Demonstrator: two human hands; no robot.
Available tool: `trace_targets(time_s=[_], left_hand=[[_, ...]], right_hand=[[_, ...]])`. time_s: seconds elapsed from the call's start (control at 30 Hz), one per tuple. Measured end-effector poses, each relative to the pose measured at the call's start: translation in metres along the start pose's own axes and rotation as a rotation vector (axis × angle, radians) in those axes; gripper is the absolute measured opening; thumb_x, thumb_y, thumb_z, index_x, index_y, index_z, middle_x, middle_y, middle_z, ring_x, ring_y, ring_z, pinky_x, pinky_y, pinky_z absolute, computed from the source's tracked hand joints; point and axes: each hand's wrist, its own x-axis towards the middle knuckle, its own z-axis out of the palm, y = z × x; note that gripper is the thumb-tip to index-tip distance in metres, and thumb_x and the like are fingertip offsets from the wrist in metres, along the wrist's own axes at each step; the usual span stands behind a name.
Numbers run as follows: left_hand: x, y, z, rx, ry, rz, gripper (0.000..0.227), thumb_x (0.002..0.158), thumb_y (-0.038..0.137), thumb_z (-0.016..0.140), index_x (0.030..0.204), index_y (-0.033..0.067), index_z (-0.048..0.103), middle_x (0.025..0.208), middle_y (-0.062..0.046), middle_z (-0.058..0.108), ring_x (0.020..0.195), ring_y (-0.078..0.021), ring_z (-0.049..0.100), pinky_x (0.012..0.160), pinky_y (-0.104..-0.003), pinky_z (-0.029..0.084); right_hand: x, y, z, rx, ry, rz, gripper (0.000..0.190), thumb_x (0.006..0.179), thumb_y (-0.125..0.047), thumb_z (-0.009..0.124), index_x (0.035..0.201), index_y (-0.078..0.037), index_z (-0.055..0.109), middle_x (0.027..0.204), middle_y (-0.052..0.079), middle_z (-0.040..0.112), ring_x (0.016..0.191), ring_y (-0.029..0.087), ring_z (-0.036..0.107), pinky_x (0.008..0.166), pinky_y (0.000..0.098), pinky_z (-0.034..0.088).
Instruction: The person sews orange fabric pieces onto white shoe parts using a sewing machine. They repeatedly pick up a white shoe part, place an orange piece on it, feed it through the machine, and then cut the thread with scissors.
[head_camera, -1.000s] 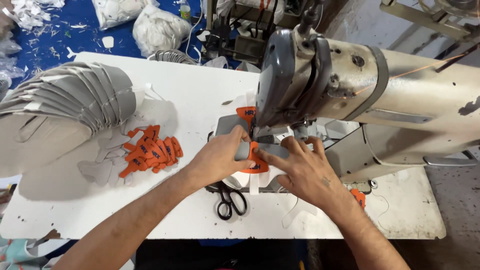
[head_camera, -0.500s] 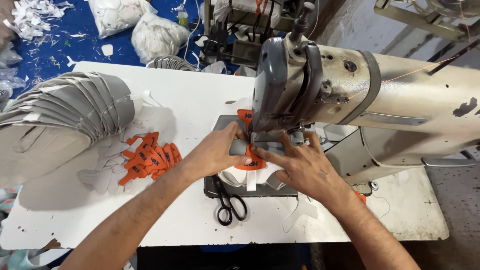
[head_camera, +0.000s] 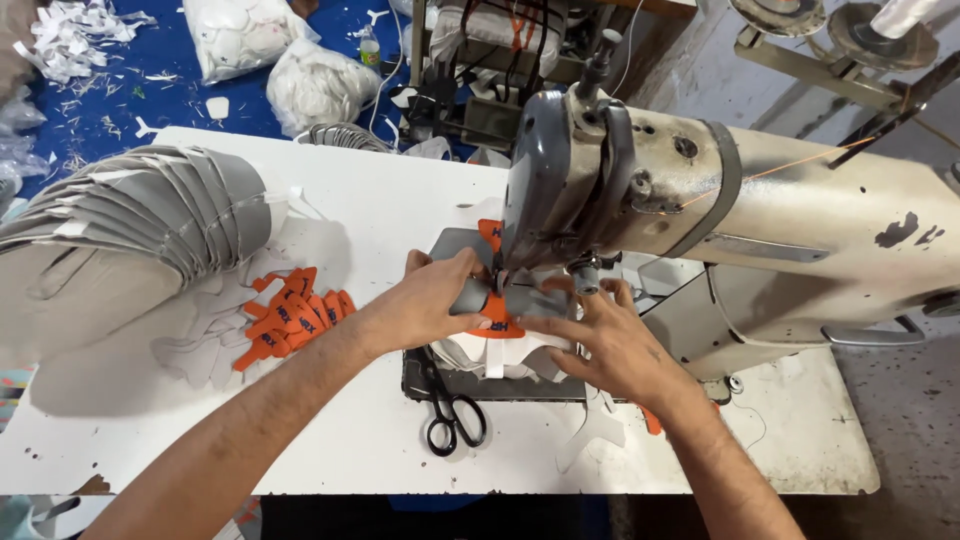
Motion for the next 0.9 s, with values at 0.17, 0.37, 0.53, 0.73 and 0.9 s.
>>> trace_targets(time_s=[0.17,0.37,0.53,0.73,0.9], left_hand=[[0.004,0.002,-0.001,0.036,-0.003,-0.006,0.059,0.084,0.038,0.078,0.123,0.0038,0.049,0.117,-0.016,0.066,0.115,-0.0281,0.062,0.109,-0.045,0.026],[0.012,0.009,-0.015,0.041,-0.029,-0.02,0.058,0.084,0.036,0.077,0.124,0.0052,0.048,0.117,-0.014,0.067,0.117,-0.0264,0.062,0.108,-0.047,0.026],[0.027,0.006,-0.027,0.08,-0.08,0.031,0.056,0.084,0.031,0.078,0.124,0.0052,0.048,0.117,-0.014,0.067,0.12,-0.0289,0.059,0.107,-0.049,0.027],[0.045,0.002,-0.035,0.114,-0.159,0.066,0.06,0.082,0.023,0.081,0.126,0.0032,0.045,0.118,-0.019,0.064,0.121,-0.0346,0.057,0.104,-0.046,0.042],[0.058,0.011,-0.048,0.126,-0.235,0.122,0.068,0.083,0.016,0.077,0.14,0.0072,0.039,0.11,-0.016,0.069,0.113,-0.0343,0.063,0.105,-0.046,0.043]], right_hand=[[0.004,0.007,-0.003,-0.116,-0.022,-0.04,0.046,0.079,-0.027,0.08,0.123,-0.036,0.071,0.139,0.003,0.057,0.112,0.017,0.059,0.102,0.0522,0.034],[0.004,0.007,0.002,-0.134,-0.012,-0.046,0.047,0.081,-0.027,0.078,0.127,-0.035,0.071,0.134,0.0,0.059,0.11,0.019,0.058,0.104,0.0508,0.036],[0.001,-0.015,0.0,-0.176,0.062,-0.026,0.043,0.084,-0.027,0.073,0.126,-0.033,0.068,0.135,0.006,0.058,0.115,0.025,0.058,0.101,0.0506,0.037],[0.001,-0.034,0.006,-0.206,0.011,0.097,0.051,0.082,-0.024,0.068,0.133,-0.028,0.064,0.135,0.012,0.058,0.111,0.028,0.06,0.095,0.0501,0.04],[0.003,-0.052,0.015,-0.261,0.101,0.17,0.045,0.083,-0.025,0.068,0.128,-0.024,0.067,0.129,0.013,0.06,0.107,0.029,0.063,0.092,0.053,0.044]])
